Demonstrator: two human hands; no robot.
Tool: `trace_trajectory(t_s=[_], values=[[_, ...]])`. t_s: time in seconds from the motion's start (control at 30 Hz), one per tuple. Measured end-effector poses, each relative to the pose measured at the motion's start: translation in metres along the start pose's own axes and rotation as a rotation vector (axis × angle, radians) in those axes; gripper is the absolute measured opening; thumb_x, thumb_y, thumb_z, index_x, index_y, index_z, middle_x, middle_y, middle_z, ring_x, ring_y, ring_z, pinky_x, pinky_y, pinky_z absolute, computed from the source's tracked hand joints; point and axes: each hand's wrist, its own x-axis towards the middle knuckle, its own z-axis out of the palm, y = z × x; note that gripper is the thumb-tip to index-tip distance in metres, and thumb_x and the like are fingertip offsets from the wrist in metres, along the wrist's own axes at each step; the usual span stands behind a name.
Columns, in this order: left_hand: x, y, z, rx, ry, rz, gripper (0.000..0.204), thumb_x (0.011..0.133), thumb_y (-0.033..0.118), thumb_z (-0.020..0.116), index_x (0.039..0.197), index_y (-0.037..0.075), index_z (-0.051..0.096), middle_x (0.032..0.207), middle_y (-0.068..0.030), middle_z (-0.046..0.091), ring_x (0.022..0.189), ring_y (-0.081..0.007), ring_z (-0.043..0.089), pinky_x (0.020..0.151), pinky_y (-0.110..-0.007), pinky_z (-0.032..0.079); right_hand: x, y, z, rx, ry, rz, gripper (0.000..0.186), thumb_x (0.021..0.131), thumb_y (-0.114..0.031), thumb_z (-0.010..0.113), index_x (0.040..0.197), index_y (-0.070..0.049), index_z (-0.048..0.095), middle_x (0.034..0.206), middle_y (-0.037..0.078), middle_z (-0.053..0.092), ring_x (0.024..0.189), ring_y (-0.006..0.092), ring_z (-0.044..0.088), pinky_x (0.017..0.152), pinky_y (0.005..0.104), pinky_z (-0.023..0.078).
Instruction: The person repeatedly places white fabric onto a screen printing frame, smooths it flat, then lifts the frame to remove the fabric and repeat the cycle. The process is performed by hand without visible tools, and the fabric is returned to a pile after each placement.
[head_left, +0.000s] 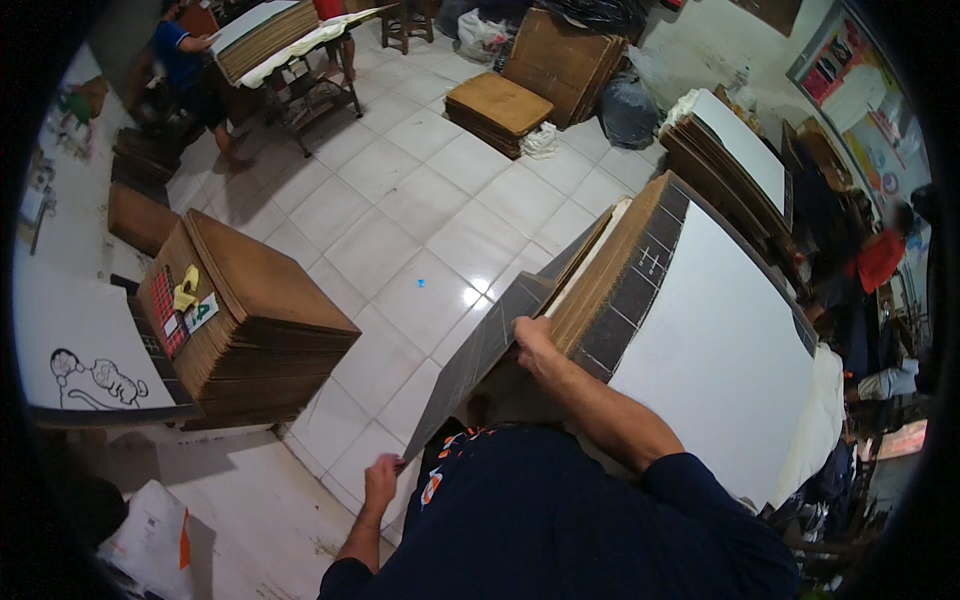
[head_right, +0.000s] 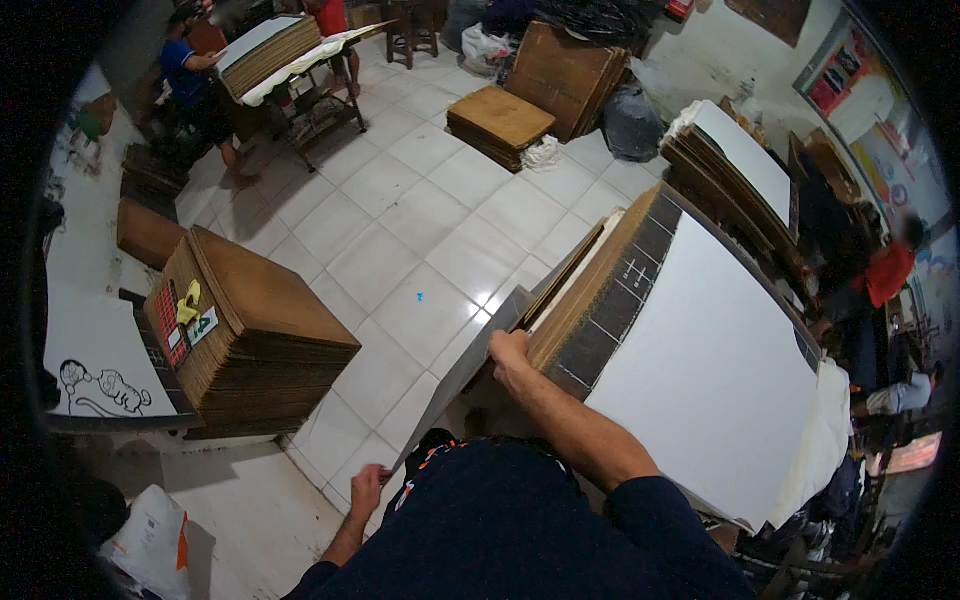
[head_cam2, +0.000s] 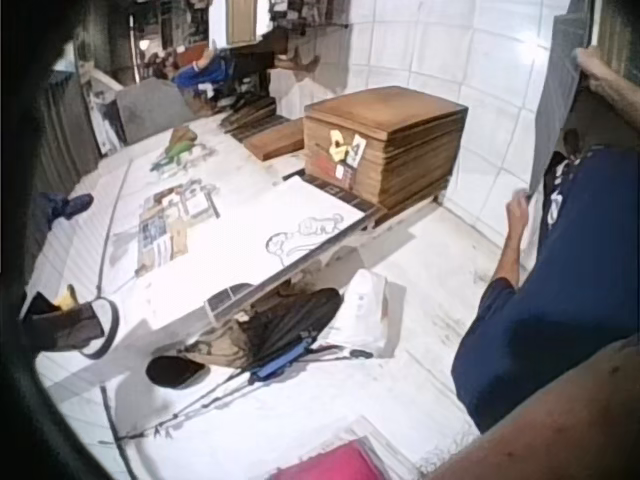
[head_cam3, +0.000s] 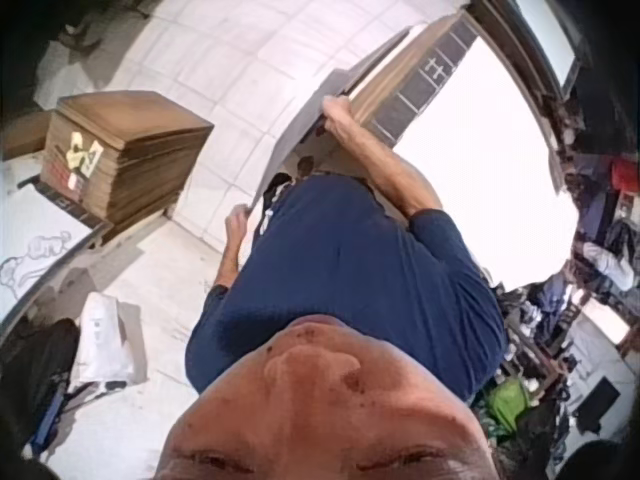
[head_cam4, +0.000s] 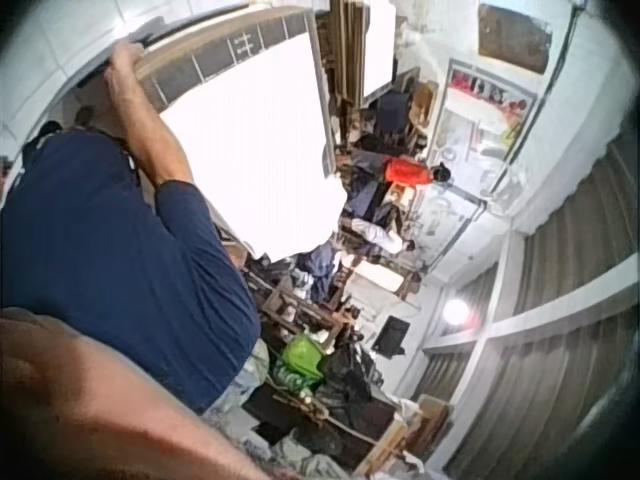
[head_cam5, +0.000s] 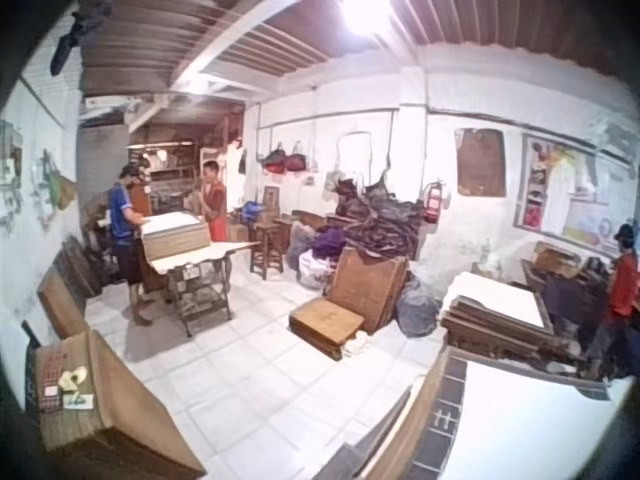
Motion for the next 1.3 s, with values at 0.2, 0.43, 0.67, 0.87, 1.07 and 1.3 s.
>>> trace_trajectory(t_s=[0.2,0.43,0.67,0.87,1.07,1.3], values=[[0.079,-0.035,0.012,-0.081,0.243,-0.325,0.033,0.102,0.024,0.045,0.120,-0.002,0.053,0.096,-0.0181,0.066,0.088,-0.0259,0.066,0.069,-0.038,0.057,-0.046,-0.061,-0.056,0.309,-0.209,-0.199,0.023,0.080,-0.003,0.066,0.098,0.010,0.061,0.087,0.016,0.065,0.074,0.0265,0.064,0.063,0.0411,0.054],[0.213,-0.003,0.032,-1.135,-0.614,-0.615,0.036,0.098,0.032,0.058,0.118,0.002,0.061,0.098,-0.0161,0.064,0.078,-0.0226,0.061,0.066,-0.044,0.055,-0.098,-0.086,-0.165,0.632,-0.307,-0.411,0.032,0.084,-0.001,0.068,0.114,0.003,0.060,0.101,0.013,0.068,0.090,0.0265,0.069,0.082,0.0405,0.057],[0.251,0.185,0.092,-0.694,0.305,-0.269,0.038,0.097,0.036,0.062,0.100,-0.002,0.066,0.096,-0.0123,0.068,0.085,-0.0228,0.064,0.075,-0.046,0.054,-0.124,-0.033,-0.266,0.798,-0.266,-0.526,0.036,0.088,0.002,0.064,0.123,-0.003,0.059,0.111,0.011,0.068,0.104,0.0246,0.067,0.091,0.0414,0.056],[0.249,0.282,0.095,-0.791,0.029,-0.015,0.034,0.098,0.034,0.061,0.099,0.000,0.066,0.092,-0.0089,0.070,0.079,-0.0199,0.066,0.074,-0.037,0.054,-0.154,0.052,-0.334,0.930,-0.540,-0.919,0.086,0.086,-0.064,0.060,0.149,-0.008,0.038,0.143,0.015,0.050,0.130,0.0281,0.050,0.110,0.0529,0.039],[0.248,0.321,0.083,-0.909,-0.147,0.196,0.031,0.099,0.033,0.062,0.094,0.002,0.063,0.085,-0.0084,0.070,0.071,-0.0175,0.066,0.067,-0.032,0.055,-0.223,0.061,-0.407,0.589,-0.215,-0.848,0.117,0.075,-0.087,0.052,0.135,0.014,0.046,0.125,0.021,0.062,0.112,0.0247,0.062,0.101,0.0395,0.048],[0.257,0.357,0.057,-0.899,-0.180,0.403,0.028,0.097,0.030,0.065,0.087,0.004,0.062,0.082,-0.0064,0.069,0.068,-0.0139,0.063,0.063,-0.028,0.052,-0.224,0.050,-0.364,0.557,0.045,-0.797,0.069,0.094,-0.053,0.061,0.123,0.010,0.058,0.115,0.016,0.068,0.103,0.0220,0.066,0.092,0.0350,0.052]])
